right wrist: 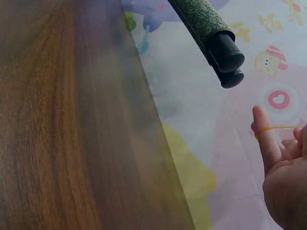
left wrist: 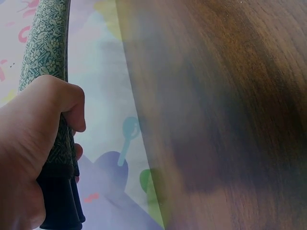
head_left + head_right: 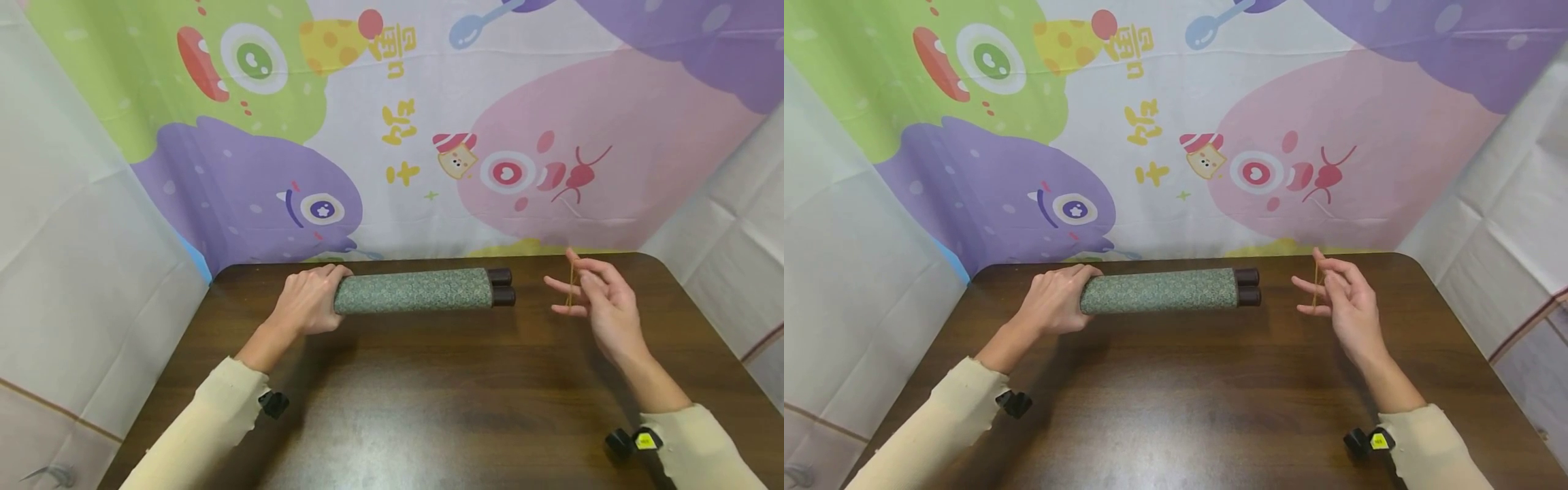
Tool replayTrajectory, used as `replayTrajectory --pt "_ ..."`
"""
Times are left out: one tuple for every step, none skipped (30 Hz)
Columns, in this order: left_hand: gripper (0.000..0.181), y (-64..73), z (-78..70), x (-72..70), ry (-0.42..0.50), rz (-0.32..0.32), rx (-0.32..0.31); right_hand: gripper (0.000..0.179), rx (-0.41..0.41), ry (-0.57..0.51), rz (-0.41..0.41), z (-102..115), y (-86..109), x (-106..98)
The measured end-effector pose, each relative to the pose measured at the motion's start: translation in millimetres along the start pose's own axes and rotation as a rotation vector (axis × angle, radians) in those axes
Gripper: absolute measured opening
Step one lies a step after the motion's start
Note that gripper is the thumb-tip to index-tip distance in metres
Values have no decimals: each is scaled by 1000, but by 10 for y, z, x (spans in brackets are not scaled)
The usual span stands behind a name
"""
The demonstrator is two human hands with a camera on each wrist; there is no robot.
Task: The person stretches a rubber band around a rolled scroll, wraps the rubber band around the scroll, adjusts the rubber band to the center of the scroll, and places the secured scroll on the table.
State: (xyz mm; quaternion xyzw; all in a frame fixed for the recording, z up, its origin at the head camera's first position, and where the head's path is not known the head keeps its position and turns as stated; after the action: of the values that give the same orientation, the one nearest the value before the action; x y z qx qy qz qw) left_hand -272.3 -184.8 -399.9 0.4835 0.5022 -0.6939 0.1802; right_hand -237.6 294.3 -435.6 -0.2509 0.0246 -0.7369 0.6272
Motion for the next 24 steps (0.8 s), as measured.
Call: replayTrajectory --pt "66 1 0 1 -1 1 -1 30 -3 10 2 0 -1 -2" --pt "66 1 0 1 -3 3 -1 35 -7 23 4 0 -2 -5" --pt "66 1 -1 1 -3 3 -1 41 -13 37 5 -2 -2 -9" --pt "66 0 -4 -2 -3 4 -1 46 -18 47 9 -1 0 -11" --pt "67 -2 -6 -5 -3 4 -1 52 -18 47 17 -2 1 -14" --pt "67 -1 -6 -7 -3 4 -1 56 -22 60 24 -2 4 -16" --pt "67 -1 -6 -8 -4 5 0 60 -26 74 35 -1 7 -18" --pt "67 -1 -5 -10 -4 5 0 63 -30 93 49 -1 10 -19" --pt "67 0 -3 -13 -5 6 0 66 -31 104 64 0 14 -17" --pt "67 2 -2 -9 -5 7 0 68 -31 117 81 3 14 -18" --pt "67 2 -3 -9 -5 7 -1 71 -33 134 98 4 13 -17" --pt "67 2 -3 -9 -5 8 -1 73 -38 158 112 9 11 -15" --pt "67 2 -4 -8 -6 8 -2 75 -37 171 126 11 10 -13" --pt "68 3 -5 -7 -6 8 -2 76 -38 184 137 15 8 -11" --pt "68 3 -7 -6 -6 9 -2 77 -37 192 146 19 6 -8" --pt "68 5 -4 -1 -6 9 -2 79 -39 203 154 21 7 -4" --pt "68 5 -7 -5 -6 9 -2 80 -39 210 161 25 7 1" --pt "68 6 -7 -4 -6 8 -2 81 -39 218 166 25 6 3" --pt "68 8 -7 -2 -6 8 -2 83 -37 222 171 25 7 4" --pt "68 9 -8 -1 -5 7 -2 83 -35 227 172 24 6 6" --pt "67 11 -8 0 -4 6 -2 84 -31 230 172 22 7 8" --pt "67 14 -6 5 -3 4 -2 85 -26 237 169 19 6 9" --pt "67 14 -9 1 -2 3 -3 86 -20 249 166 16 5 10" --pt "67 16 -9 2 -1 1 -3 86 -18 269 161 10 3 10"
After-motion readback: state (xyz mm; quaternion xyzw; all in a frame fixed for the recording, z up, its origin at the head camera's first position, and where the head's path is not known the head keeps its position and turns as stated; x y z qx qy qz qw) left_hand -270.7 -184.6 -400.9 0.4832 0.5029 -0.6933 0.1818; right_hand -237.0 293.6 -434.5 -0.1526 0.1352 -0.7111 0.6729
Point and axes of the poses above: each hand's wrist, its own y-axis away from the middle knuckle, its own x-axis out of the palm, z = x × y, the point moved 3 cm from there along -y, towards the middle knuckle, and after that the axes turned 13 degrees about -z, right-handed, at the moved point
